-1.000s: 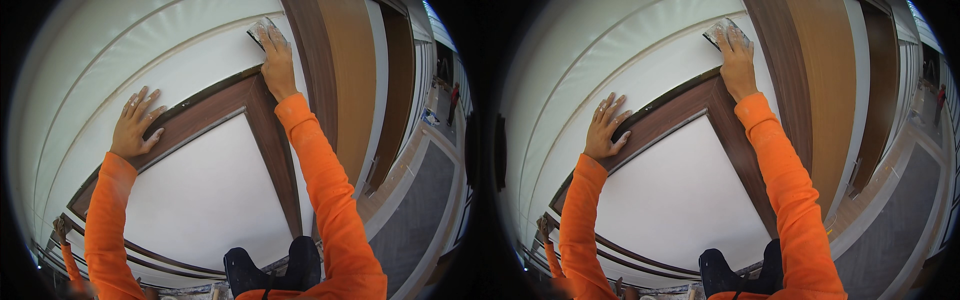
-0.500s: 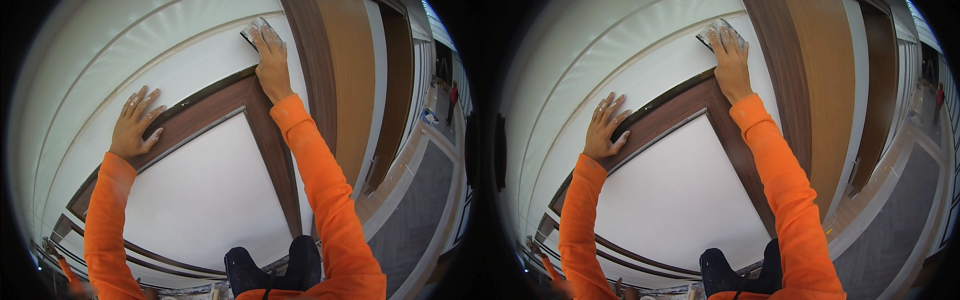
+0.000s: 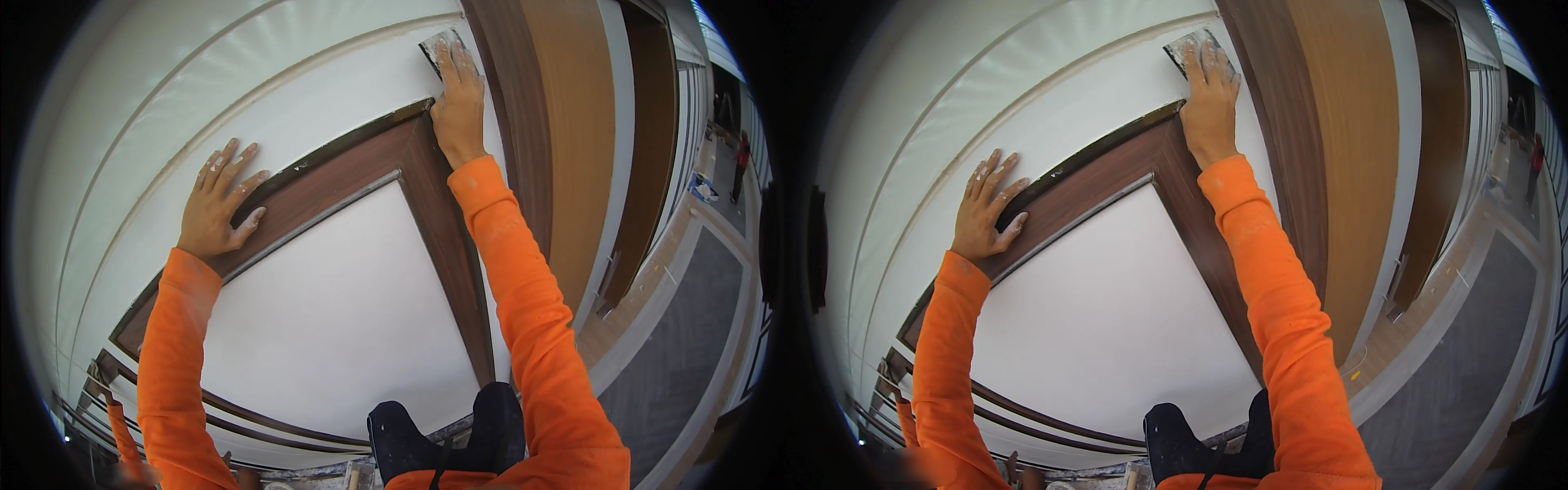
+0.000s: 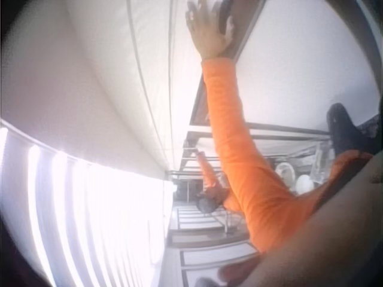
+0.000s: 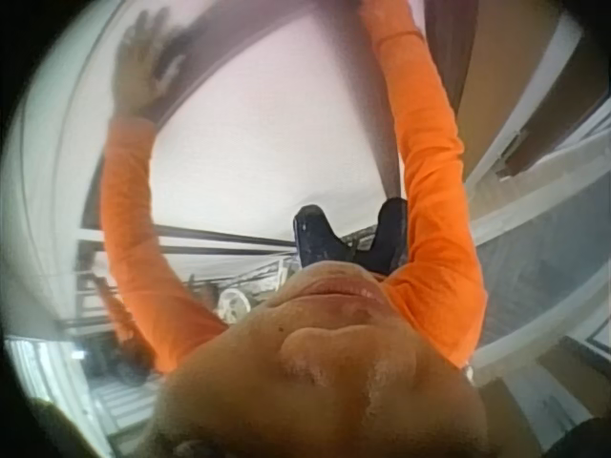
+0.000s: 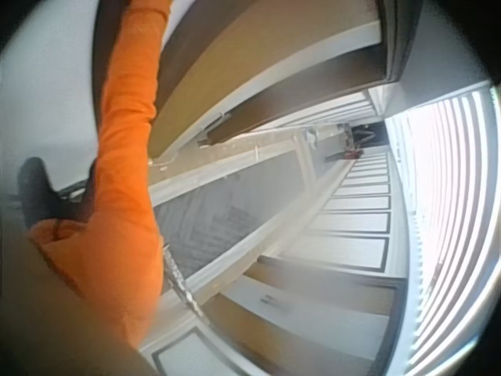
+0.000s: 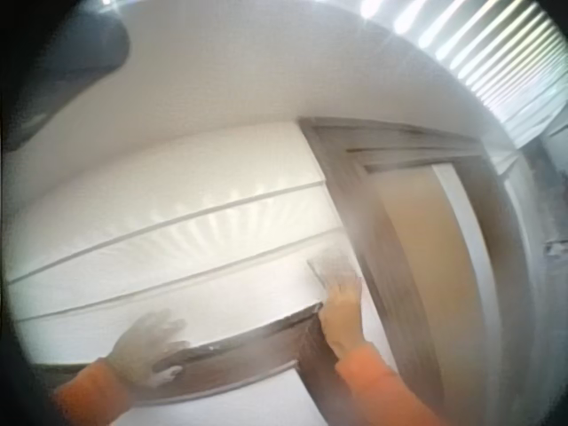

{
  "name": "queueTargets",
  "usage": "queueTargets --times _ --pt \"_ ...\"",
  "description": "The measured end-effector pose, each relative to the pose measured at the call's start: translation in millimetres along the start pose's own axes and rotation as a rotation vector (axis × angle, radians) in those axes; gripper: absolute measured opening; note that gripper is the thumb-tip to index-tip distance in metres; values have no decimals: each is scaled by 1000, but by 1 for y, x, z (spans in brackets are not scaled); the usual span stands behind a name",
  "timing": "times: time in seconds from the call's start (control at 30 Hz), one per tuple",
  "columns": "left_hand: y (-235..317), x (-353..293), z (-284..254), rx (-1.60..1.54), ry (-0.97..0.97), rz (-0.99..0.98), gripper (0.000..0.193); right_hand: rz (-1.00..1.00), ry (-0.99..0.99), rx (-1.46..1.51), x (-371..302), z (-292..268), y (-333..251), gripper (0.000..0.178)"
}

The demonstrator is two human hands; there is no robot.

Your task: The person stands on a metal scaffold and applies plaster to a white ceiling using a trowel and a smaller putty knife. They repeatedly scoop plaster from a bucket, spread it onto the ceiling surface, and smooth it out. Another worker is visible in the background performing similar tasks.

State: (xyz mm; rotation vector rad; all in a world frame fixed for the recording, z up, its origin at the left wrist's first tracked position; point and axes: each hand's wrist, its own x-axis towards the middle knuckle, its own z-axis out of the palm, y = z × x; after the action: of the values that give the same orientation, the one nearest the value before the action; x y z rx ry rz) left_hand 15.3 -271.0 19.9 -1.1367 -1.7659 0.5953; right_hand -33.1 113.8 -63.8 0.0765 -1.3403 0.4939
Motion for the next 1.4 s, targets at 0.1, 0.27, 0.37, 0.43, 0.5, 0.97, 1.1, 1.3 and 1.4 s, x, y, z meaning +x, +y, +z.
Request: queueTargets --times 0.1,0.27,0.37,0.43,0.5,0.97,1.1,1.3,1.4 --pt "-1 -1 2 -28 -10 -13 56 -80 -35 -1 3 6 -7 71" --pt "-1 -1 3 -35 0 -7 55 -21 6 -38 13 13 -2 73" --pt "-2 -1 2 -26 2 -4 55 29 24 -25 16 11 4 73" --pt "0 -1 2 -24 -2 -5 55 27 30 -8 14 9 2 73" --pt "1 0 1 -26 -6 -8 55 -12 44 11 12 6 -2 72" --pt "1 -2 5 -39 -5 -5 55 87 14 -50 18 9 -2 72" --pt "0 1 -1 -27 15 3 54 108 24 29 11 -15 -15 74" --pt "-5 -6 -3 -42 11 -2 49 101 12 142 -91 -98 -34 64" --pt "0 -2 2 -57 -5 -26 47 315 -24 220 -165 -143 -37 48"
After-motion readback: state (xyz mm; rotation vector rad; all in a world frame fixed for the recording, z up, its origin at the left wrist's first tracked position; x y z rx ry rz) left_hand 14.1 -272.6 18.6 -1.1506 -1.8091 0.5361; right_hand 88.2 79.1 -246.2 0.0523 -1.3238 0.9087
